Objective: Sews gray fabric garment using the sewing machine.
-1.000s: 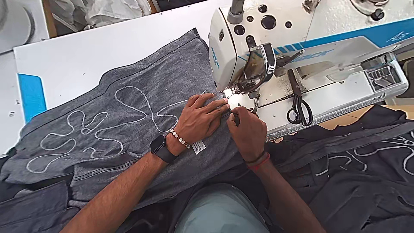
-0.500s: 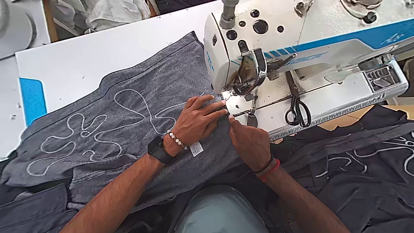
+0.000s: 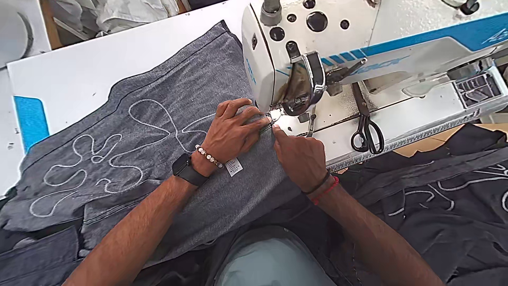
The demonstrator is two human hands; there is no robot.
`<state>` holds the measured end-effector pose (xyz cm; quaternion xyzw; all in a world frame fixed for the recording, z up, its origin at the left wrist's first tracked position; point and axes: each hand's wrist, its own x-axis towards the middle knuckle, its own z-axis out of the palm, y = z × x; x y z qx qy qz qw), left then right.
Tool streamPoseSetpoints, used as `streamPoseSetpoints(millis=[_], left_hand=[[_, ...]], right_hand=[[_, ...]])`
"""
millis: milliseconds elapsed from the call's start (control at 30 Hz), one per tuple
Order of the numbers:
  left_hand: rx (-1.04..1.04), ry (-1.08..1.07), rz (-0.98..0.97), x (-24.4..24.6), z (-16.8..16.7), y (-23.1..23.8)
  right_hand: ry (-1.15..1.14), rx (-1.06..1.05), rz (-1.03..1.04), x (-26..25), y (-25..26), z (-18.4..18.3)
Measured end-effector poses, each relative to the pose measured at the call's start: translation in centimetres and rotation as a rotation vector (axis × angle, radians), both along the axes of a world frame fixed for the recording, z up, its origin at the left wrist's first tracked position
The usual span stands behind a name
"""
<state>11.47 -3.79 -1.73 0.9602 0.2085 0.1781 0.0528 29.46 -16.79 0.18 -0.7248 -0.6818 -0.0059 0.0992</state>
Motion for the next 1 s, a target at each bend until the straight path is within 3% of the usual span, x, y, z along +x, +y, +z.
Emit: streamPoseSetpoints(millis=[467, 600, 733, 1000], left_hand=[[0.158, -0.037, -0.218, -0.3, 0.3, 5.9], [0.094, 0.078, -0.021, 0.5, 2.1, 1.1], [-0.311, -0.139, 0.222, 1.2, 0.3, -5.4], [-0.209, 0.012, 0.019, -1.5, 0.2, -0.9]], right_hand=[[0.003, -0.011, -0.041, -0.5, 2.3, 0.1], [0.050, 0.045, -0.076, -0.9, 2.0, -0.8], [0.252, 0.124, -0.193, -0.8, 1.4, -0.9], [0.491, -0.021, -0.248, 0.2, 1.0, 0.1]])
